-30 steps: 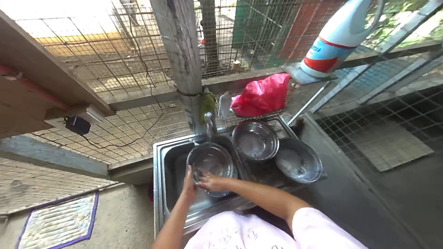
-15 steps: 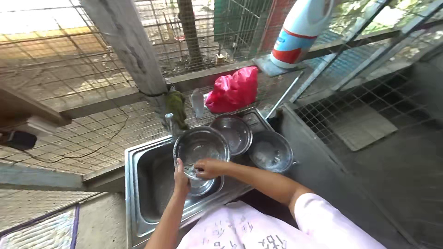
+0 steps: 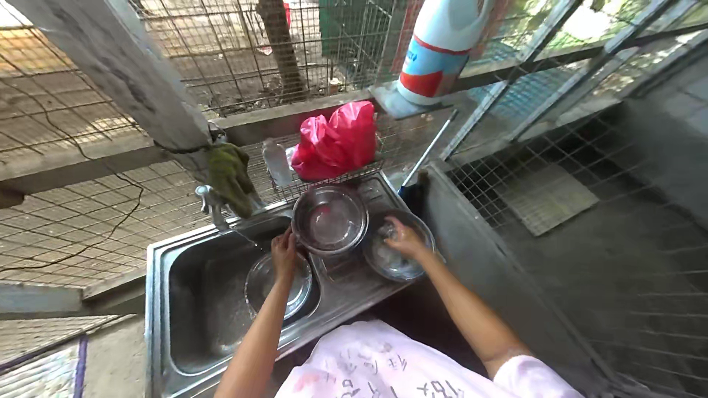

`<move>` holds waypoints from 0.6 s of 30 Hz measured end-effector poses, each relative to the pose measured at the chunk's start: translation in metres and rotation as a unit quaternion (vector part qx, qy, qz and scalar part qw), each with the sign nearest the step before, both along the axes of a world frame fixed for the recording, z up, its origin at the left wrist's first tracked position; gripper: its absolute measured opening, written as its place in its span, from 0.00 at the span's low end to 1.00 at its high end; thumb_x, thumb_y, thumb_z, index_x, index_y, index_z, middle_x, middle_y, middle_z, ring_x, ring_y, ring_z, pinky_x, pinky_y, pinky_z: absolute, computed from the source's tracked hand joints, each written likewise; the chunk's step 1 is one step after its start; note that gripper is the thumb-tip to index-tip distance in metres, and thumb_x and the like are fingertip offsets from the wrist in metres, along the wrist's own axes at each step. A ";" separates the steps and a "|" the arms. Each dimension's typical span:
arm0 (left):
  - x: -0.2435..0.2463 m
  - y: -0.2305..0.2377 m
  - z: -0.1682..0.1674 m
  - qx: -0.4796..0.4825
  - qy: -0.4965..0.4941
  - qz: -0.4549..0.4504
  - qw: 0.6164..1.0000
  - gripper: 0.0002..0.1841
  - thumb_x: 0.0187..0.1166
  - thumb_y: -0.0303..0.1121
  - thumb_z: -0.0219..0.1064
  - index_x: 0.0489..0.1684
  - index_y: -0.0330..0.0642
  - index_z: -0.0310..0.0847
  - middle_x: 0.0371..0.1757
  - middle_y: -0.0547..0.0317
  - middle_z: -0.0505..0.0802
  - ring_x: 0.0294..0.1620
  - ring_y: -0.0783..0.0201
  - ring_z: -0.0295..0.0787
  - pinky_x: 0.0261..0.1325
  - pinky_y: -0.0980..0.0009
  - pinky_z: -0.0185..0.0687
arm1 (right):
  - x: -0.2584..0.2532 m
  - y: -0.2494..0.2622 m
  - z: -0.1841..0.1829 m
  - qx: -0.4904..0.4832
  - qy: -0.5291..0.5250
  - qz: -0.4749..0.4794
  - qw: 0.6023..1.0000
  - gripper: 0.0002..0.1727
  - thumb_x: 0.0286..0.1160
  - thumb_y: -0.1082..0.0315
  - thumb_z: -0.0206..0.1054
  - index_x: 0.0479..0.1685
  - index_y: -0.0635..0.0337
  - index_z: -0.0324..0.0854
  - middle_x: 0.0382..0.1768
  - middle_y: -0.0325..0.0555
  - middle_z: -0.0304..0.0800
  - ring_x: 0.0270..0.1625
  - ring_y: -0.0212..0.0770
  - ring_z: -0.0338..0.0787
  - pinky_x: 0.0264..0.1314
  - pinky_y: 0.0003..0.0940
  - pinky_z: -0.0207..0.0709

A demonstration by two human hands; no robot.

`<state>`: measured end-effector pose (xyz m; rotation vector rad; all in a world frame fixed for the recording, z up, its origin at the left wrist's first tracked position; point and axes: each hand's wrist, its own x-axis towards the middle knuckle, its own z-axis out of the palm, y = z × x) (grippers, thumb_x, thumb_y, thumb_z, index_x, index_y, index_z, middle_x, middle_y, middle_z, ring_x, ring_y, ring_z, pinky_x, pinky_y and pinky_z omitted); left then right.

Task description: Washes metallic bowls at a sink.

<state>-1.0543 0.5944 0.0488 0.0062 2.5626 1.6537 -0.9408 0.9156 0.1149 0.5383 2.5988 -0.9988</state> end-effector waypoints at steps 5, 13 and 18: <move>0.050 -0.056 -0.056 -0.252 -0.203 -0.261 0.909 0.39 0.75 0.38 0.76 0.87 0.37 0.65 0.80 0.27 0.76 0.81 0.32 0.72 0.83 0.40 0.65 | 0.010 -0.028 -0.044 0.096 -0.111 0.116 0.982 0.43 0.74 0.65 0.72 0.90 0.66 0.58 0.94 0.64 0.43 0.93 0.70 0.50 0.91 0.63 0.52; 0.072 -0.052 -0.060 -0.421 -0.238 -0.349 0.803 0.17 0.85 0.34 0.60 0.68 0.40 0.84 0.66 0.36 0.89 0.70 0.34 0.83 0.70 0.32 0.74 | 0.002 -0.041 -0.039 0.124 -0.097 0.139 0.978 0.27 0.74 0.76 0.66 0.76 0.70 0.76 0.80 0.69 0.71 0.86 0.66 0.67 0.86 0.59 0.63; 0.013 -0.073 0.006 -0.268 -0.156 -0.189 0.932 0.19 0.86 0.29 0.60 0.72 0.30 0.78 0.64 0.27 0.87 0.69 0.32 0.84 0.74 0.36 0.73 | 0.007 -0.022 -0.028 -0.072 0.065 -0.121 0.988 0.27 0.67 0.66 0.81 0.61 0.75 0.83 0.61 0.70 0.87 0.66 0.60 0.86 0.75 0.55 0.75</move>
